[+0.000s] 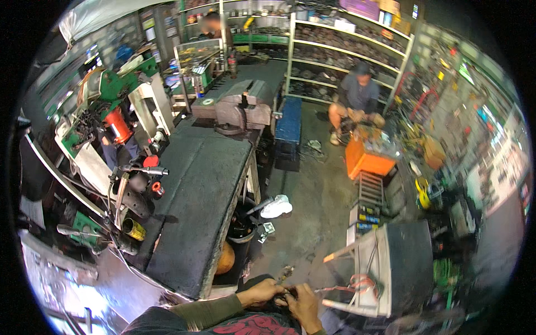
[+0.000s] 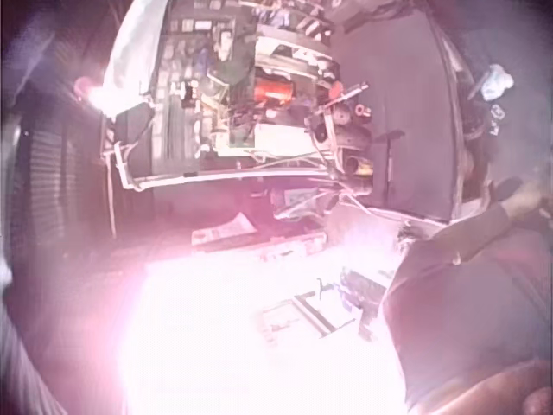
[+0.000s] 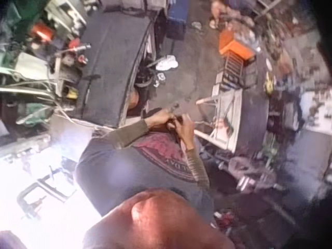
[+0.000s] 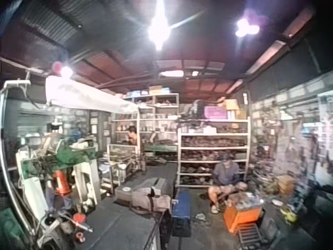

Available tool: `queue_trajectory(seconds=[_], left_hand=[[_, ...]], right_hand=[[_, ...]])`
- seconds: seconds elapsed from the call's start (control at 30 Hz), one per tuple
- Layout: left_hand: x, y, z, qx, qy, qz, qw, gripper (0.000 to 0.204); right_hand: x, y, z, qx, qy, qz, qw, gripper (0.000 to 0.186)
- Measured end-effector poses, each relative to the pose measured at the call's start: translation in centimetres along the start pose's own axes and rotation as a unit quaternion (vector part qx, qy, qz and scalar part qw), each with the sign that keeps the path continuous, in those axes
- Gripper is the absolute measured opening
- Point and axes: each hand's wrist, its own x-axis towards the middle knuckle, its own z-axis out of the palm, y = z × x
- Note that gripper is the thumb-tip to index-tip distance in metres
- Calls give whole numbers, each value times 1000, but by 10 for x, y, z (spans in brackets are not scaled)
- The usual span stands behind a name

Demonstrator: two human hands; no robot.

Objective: The person uses a wrench to loosen a bolt on a metal part clamped in a vise, then moves to a bench grinder to grind the edges of the part. The person repeatedly grinds the part against the spinning wheel, rotating it to work different sides.

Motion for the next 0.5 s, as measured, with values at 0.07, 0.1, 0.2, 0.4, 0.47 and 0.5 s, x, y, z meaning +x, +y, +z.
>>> queue_trajectory(seconds=[0.07,0.1,0.2,0.4,0.47,0.5], left_hand=[[27,46,9,-66,23,59,996,22],[50,55,-9,10,29,57,998,22],[109,88,-22,-103,70,109,986,22],[229,220,-50,-93,115,114,982,36],[273,262,-60,-100,58,125,986,33],[281,298,-57,-96,52,118,987,31]], right_hand=[[66,26,-16,-11,-31,-83,996,24],[97,33,-20,-13,-49,-126,991,25],[183,54,-25,-14,-76,-195,978,25],[362,107,-38,1,-97,-161,982,26],[418,95,-68,20,-84,-136,987,22],[447,95,-77,22,-59,-160,985,20]])
